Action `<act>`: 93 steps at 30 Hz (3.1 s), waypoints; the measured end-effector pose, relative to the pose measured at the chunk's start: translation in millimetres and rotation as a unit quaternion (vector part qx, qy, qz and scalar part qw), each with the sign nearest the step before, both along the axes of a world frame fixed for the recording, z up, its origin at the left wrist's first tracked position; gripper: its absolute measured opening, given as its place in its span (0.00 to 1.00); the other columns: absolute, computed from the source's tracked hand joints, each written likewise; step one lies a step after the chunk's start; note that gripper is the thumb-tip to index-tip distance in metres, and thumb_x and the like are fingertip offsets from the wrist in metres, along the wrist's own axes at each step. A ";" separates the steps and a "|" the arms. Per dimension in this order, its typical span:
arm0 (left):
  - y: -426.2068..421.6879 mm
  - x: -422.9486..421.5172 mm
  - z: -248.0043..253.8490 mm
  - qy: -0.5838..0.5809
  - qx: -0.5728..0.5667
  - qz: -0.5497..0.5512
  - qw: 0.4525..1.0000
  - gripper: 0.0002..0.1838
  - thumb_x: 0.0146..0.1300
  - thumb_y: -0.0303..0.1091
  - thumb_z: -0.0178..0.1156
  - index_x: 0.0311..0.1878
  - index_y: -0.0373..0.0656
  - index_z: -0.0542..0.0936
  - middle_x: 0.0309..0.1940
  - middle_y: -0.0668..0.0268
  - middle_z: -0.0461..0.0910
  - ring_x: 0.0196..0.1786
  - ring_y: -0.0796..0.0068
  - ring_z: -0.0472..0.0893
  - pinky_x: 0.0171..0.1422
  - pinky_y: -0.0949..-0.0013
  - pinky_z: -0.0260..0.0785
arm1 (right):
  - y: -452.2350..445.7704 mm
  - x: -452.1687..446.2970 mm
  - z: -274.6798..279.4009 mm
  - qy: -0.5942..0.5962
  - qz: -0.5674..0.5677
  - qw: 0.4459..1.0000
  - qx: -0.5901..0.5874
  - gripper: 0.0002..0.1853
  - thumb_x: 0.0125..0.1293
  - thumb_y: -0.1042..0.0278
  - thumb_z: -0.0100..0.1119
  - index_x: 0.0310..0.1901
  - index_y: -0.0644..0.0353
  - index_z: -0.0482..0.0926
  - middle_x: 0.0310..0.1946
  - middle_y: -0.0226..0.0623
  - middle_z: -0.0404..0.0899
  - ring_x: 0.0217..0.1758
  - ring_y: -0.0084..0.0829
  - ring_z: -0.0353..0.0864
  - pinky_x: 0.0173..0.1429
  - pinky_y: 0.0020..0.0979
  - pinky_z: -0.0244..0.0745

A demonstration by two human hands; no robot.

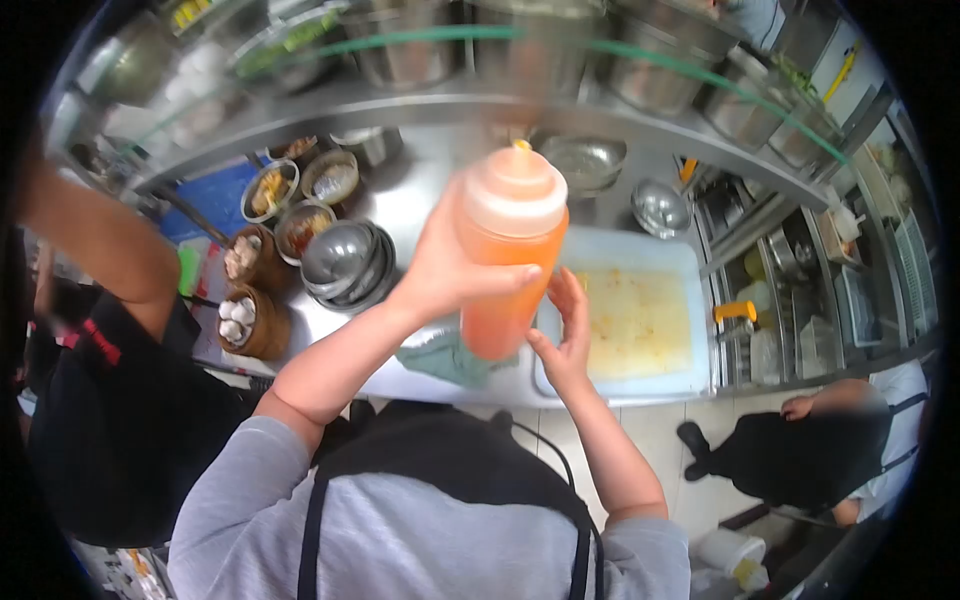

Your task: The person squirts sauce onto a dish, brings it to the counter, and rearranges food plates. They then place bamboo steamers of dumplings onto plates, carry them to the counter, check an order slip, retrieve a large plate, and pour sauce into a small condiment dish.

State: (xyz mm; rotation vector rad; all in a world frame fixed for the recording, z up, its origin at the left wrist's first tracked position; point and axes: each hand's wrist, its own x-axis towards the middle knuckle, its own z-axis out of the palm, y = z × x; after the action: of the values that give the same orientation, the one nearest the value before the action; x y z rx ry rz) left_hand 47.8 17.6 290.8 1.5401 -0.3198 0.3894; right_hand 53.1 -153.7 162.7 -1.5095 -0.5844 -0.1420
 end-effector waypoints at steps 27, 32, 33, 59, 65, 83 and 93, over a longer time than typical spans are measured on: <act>251.3 65.1 407.1 -0.260 0.547 0.529 0.595 0.24 0.55 0.33 0.59 0.53 0.32 0.69 0.42 0.58 0.76 0.44 0.70 0.77 0.50 0.71 0.69 | -21.9 42.5 -107.7 0.098 -0.038 0.909 -0.404 0.16 0.52 0.63 0.61 0.38 0.66 0.78 0.33 0.46 0.79 0.32 0.36 0.80 0.38 0.31 0.75; 255.5 87.7 367.3 -0.242 0.569 0.521 0.589 0.23 0.54 0.33 0.59 0.52 0.32 0.70 0.42 0.59 0.77 0.45 0.70 0.77 0.50 0.71 0.69 | -5.8 42.5 -113.2 0.137 -0.049 0.922 -0.359 0.15 0.53 0.62 0.58 0.37 0.66 0.78 0.29 0.48 0.76 0.33 0.44 0.77 0.40 0.37 0.72; 256.2 88.4 361.4 -0.241 0.571 0.519 0.588 0.22 0.54 0.33 0.59 0.51 0.32 0.70 0.42 0.59 0.77 0.45 0.70 0.77 0.50 0.71 0.69 | -0.6 44.2 -113.8 0.122 -0.061 0.921 -0.365 0.15 0.54 0.63 0.57 0.38 0.66 0.78 0.30 0.49 0.76 0.33 0.45 0.77 0.40 0.37 0.72; 91.1 -175.1 -16.7 0.219 0.296 0.358 0.858 0.13 0.55 0.32 0.60 0.43 0.38 0.78 0.35 0.64 0.78 0.40 0.77 0.76 0.44 0.73 0.69 | 22.5 74.1 -75.1 0.320 0.195 0.887 -0.269 0.15 0.58 0.77 0.40 0.46 0.72 0.69 0.35 0.47 0.77 0.28 0.32 0.81 0.30 0.26 0.79; 86.0 -237.6 -152.8 0.381 -0.182 0.287 0.860 0.25 0.65 0.39 0.49 0.63 0.40 0.61 0.51 0.59 0.72 0.43 0.73 0.76 0.48 0.70 0.73 | 81.9 4.5 -43.3 0.289 0.412 0.793 -0.343 0.14 0.57 0.77 0.40 0.43 0.70 0.71 0.29 0.41 0.78 0.23 0.27 0.79 0.29 0.24 0.76; 97.8 -694.8 -193.3 0.260 -0.398 0.597 0.647 0.27 0.49 0.20 0.44 0.57 0.31 0.67 0.42 0.54 0.76 0.41 0.68 0.80 0.40 0.69 0.78 | 396.0 -434.2 -79.7 0.174 0.741 0.533 -0.369 0.07 0.61 0.72 0.52 0.36 0.67 0.70 0.24 0.40 0.77 0.21 0.28 0.78 0.24 0.23 0.77; 151.3 -922.2 -201.1 0.096 -0.439 0.779 0.437 0.25 0.50 0.19 0.45 0.56 0.29 0.65 0.42 0.53 0.76 0.38 0.62 0.81 0.37 0.65 0.79 | 523.0 -504.4 -166.7 0.135 0.612 0.646 -0.435 0.10 0.64 0.59 0.48 0.29 0.55 0.70 0.24 0.29 0.73 0.29 0.22 0.76 0.30 0.24 0.70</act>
State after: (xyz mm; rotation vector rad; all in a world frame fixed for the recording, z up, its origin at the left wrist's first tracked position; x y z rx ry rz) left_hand -874.3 168.9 89.7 0.3076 1.5026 1.4857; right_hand -451.3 369.3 -4.0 -1.6107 -1.4248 1.6136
